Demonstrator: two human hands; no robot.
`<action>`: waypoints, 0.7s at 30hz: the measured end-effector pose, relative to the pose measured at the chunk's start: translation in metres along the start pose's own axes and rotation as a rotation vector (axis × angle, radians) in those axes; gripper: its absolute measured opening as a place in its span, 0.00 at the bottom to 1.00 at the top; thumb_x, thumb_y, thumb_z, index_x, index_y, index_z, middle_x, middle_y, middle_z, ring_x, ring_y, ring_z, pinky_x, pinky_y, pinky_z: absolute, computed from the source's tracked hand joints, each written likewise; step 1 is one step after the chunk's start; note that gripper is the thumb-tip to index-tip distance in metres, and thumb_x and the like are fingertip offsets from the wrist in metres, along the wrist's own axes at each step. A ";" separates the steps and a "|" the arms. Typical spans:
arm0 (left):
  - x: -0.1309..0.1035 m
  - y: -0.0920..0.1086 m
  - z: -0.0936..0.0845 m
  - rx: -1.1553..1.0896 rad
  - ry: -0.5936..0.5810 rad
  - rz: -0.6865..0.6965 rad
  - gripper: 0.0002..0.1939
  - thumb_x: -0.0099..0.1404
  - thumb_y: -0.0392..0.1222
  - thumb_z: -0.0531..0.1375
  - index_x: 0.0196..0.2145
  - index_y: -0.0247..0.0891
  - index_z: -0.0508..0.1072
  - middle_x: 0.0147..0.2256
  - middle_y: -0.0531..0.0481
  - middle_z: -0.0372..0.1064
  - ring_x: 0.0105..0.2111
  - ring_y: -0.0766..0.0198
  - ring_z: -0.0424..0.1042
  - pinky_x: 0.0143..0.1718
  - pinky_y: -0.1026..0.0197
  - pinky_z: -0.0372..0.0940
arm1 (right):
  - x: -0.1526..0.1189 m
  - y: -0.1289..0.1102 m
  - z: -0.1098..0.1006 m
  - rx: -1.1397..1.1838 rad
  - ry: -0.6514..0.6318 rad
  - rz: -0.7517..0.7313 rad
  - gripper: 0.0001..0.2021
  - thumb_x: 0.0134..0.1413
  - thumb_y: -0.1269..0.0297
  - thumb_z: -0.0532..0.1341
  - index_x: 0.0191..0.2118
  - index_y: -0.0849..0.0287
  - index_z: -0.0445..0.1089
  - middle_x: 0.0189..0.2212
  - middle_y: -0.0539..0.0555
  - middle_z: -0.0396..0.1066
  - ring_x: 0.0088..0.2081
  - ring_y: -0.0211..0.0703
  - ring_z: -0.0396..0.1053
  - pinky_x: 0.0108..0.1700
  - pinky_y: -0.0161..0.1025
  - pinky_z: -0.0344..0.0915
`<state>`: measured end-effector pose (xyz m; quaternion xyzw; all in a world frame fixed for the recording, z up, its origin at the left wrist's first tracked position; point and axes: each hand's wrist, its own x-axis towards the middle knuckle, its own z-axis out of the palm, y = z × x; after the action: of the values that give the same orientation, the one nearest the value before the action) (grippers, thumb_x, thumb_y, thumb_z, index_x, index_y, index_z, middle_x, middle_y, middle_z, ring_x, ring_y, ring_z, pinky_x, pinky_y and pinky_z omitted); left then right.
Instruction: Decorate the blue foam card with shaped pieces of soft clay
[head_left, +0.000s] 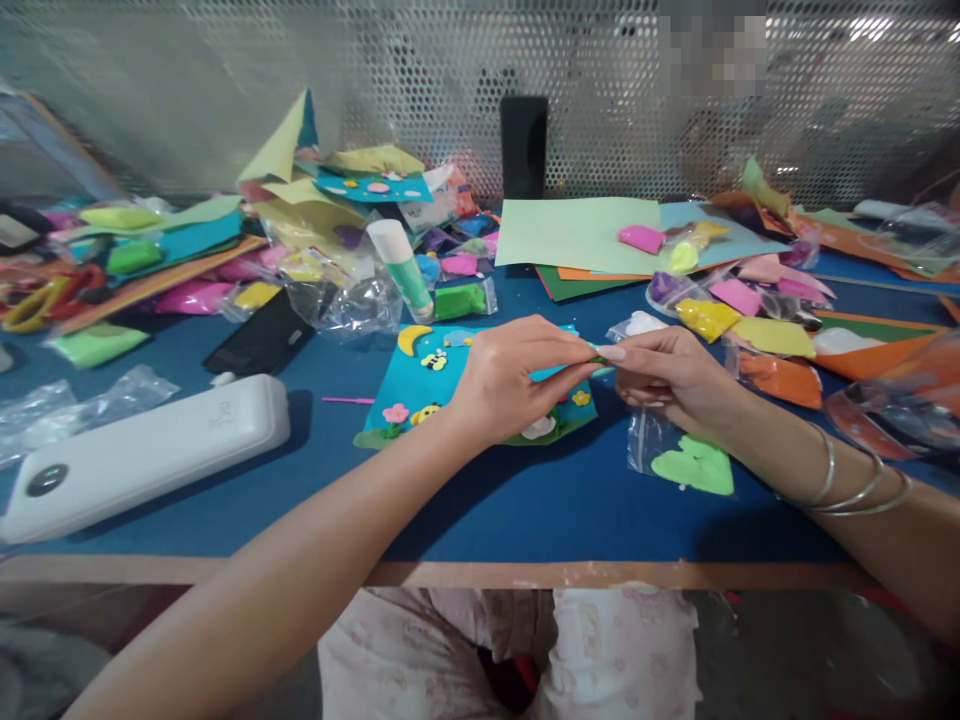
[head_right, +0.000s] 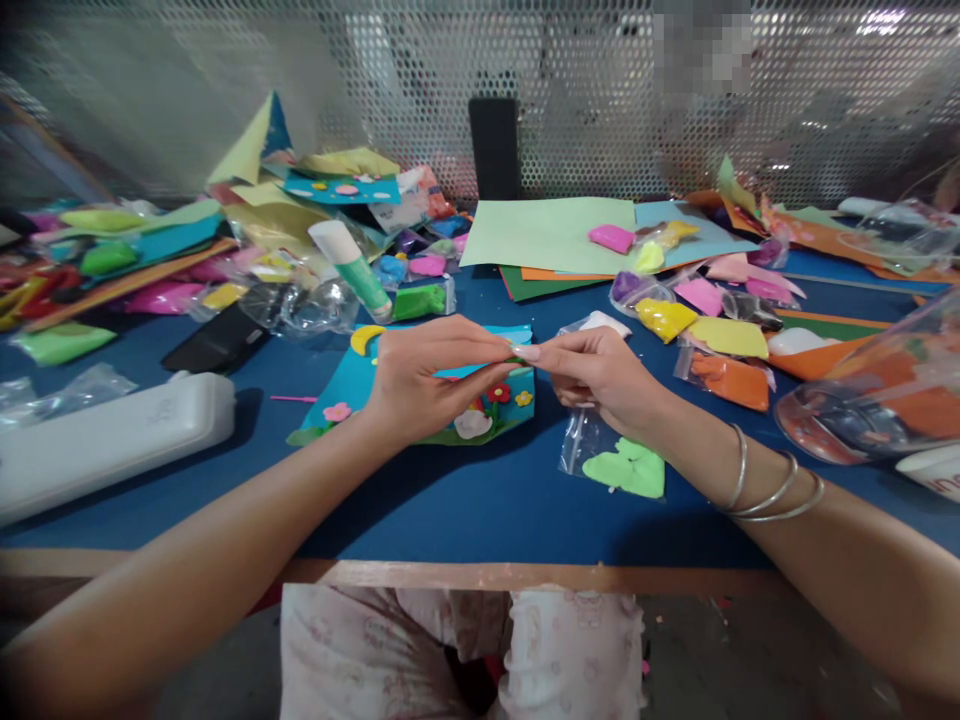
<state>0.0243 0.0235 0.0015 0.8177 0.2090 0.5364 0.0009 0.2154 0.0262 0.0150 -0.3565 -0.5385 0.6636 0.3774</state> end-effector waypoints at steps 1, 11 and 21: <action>0.000 0.000 0.000 -0.006 0.002 -0.001 0.05 0.60 0.38 0.63 0.32 0.34 0.77 0.30 0.48 0.77 0.30 0.68 0.74 0.33 0.67 0.69 | 0.000 0.000 0.000 0.001 -0.003 0.005 0.13 0.44 0.61 0.69 0.19 0.65 0.71 0.10 0.42 0.47 0.13 0.24 0.42 0.17 0.32 0.36; -0.001 -0.001 -0.001 0.025 -0.014 -0.025 0.07 0.59 0.41 0.64 0.35 0.36 0.77 0.32 0.48 0.78 0.32 0.67 0.75 0.33 0.67 0.69 | 0.000 0.002 0.000 -0.033 0.037 -0.043 0.08 0.44 0.64 0.69 0.28 0.64 0.76 0.10 0.42 0.52 0.13 0.25 0.45 0.17 0.32 0.37; 0.000 -0.001 0.001 0.029 0.019 0.013 0.04 0.61 0.37 0.62 0.32 0.33 0.77 0.28 0.48 0.77 0.29 0.68 0.74 0.31 0.68 0.68 | 0.001 0.001 0.000 0.013 0.007 -0.010 0.15 0.45 0.60 0.69 0.18 0.62 0.69 0.09 0.41 0.46 0.12 0.25 0.42 0.18 0.34 0.37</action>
<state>0.0244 0.0249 0.0007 0.8137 0.2113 0.5412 -0.0164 0.2147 0.0271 0.0136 -0.3536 -0.5347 0.6640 0.3849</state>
